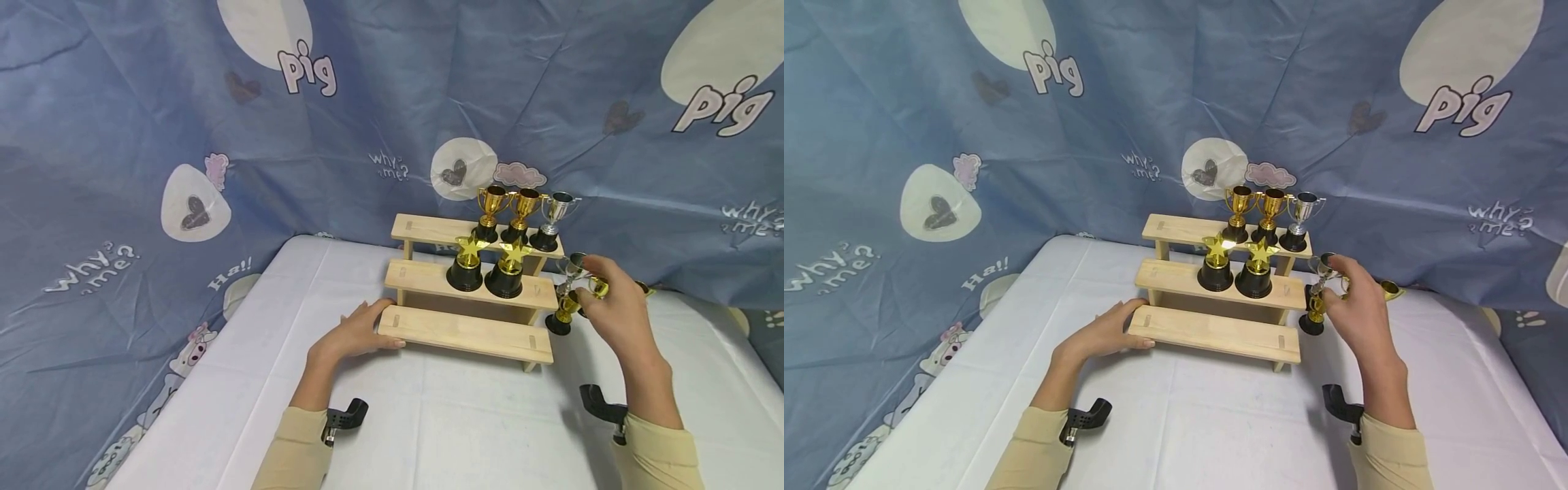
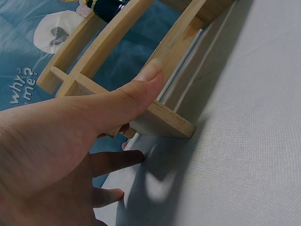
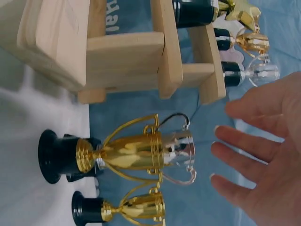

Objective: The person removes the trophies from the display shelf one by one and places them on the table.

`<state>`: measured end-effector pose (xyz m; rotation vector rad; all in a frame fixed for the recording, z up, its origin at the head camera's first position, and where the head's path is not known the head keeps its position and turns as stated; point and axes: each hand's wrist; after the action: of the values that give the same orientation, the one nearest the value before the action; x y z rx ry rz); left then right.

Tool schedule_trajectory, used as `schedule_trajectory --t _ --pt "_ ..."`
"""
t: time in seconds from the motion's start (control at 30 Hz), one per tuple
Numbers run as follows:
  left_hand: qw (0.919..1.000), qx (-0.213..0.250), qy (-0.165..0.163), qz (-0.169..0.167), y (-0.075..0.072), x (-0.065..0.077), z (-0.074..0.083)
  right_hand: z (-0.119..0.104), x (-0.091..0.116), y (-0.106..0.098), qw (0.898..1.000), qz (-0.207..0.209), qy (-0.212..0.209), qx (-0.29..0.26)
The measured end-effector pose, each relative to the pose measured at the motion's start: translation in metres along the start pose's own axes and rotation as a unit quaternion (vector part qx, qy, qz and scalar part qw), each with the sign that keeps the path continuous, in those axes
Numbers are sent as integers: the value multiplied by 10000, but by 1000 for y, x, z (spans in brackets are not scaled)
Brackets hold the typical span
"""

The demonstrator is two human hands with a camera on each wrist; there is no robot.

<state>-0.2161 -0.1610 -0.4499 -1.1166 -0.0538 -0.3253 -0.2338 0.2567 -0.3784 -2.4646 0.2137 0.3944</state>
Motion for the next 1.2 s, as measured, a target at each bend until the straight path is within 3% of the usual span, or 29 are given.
schedule_trajectory --t 0.37,0.67,0.9,1.2 --pt "10000 23 -21 9 0 0 1 -12 1 24 9936 -194 -996 -501" --pt "10000 -15 -16 -2 0 1 2 -13 0 38 9850 -410 -1491 -763" --pt "10000 -31 -15 41 2 1 0 -12 -1 48 9784 -561 -1650 -1108" --pt "10000 22 -3 79 1 2 0 -15 -3 54 9807 -725 -1540 -962"
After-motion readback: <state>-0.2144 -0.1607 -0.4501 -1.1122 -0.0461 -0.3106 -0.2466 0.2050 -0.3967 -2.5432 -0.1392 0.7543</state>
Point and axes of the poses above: each hand's wrist, its own x-axis away from the middle knuckle, its own y-axis out of the palm, z = x × y, and after that the axes turned 15 degrees about -x, right-handed
